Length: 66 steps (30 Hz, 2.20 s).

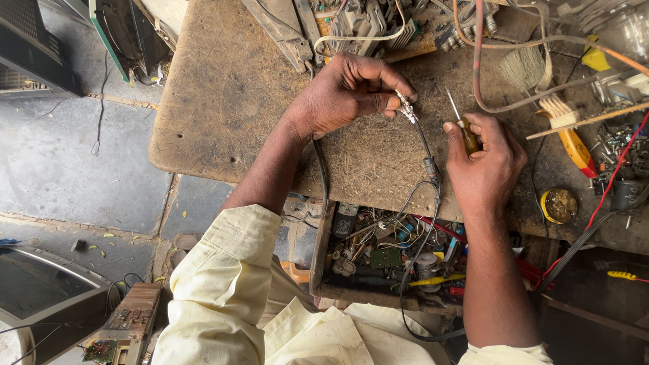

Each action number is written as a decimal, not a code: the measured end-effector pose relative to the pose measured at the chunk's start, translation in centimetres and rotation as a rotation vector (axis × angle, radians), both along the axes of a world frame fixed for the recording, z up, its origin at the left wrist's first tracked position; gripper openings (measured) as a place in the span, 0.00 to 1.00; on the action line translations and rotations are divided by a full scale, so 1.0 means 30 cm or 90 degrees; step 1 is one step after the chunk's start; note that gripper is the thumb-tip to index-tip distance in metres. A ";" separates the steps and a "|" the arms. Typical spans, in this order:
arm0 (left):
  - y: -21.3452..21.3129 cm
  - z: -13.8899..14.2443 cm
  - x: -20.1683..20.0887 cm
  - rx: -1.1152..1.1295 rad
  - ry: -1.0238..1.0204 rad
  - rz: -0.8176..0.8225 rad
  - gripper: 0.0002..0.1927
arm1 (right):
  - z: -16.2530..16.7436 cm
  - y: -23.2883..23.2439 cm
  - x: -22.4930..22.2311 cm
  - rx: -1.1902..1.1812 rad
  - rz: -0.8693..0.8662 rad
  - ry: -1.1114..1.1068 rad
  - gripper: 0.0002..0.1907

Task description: The person works on a small electronic component on a cluttered workbench. They use a screwdriver to adjust a screw on the component, then wrap the component with black electrical tape. Finally, they use a brush to clean the workbench surface.

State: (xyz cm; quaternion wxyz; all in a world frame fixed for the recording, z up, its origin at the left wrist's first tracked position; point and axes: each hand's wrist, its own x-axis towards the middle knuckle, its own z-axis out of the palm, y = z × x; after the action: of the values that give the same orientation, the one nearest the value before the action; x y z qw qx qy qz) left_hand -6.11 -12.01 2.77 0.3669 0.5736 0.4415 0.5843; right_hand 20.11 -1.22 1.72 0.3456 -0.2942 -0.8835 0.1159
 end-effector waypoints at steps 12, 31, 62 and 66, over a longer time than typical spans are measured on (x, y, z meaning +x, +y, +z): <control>0.008 -0.015 -0.002 0.026 -0.044 -0.022 0.10 | 0.003 0.002 0.001 0.033 0.017 0.031 0.11; 0.023 -0.035 -0.009 0.020 -0.056 -0.030 0.10 | -0.053 0.032 0.005 0.013 -0.015 -0.028 0.16; 0.041 -0.058 -0.047 0.058 -0.130 0.003 0.08 | 0.089 -0.149 -0.029 -0.130 0.166 0.088 0.16; 0.023 -0.032 -0.033 0.026 -0.108 0.032 0.09 | 0.108 -0.101 -0.063 -0.062 0.184 0.061 0.18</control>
State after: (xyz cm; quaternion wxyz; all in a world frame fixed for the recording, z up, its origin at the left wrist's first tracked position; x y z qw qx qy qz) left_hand -7.10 -11.30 1.80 0.3763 0.5179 0.4115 0.6487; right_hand 18.23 -4.25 4.96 0.3526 -0.1746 -0.8923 0.2211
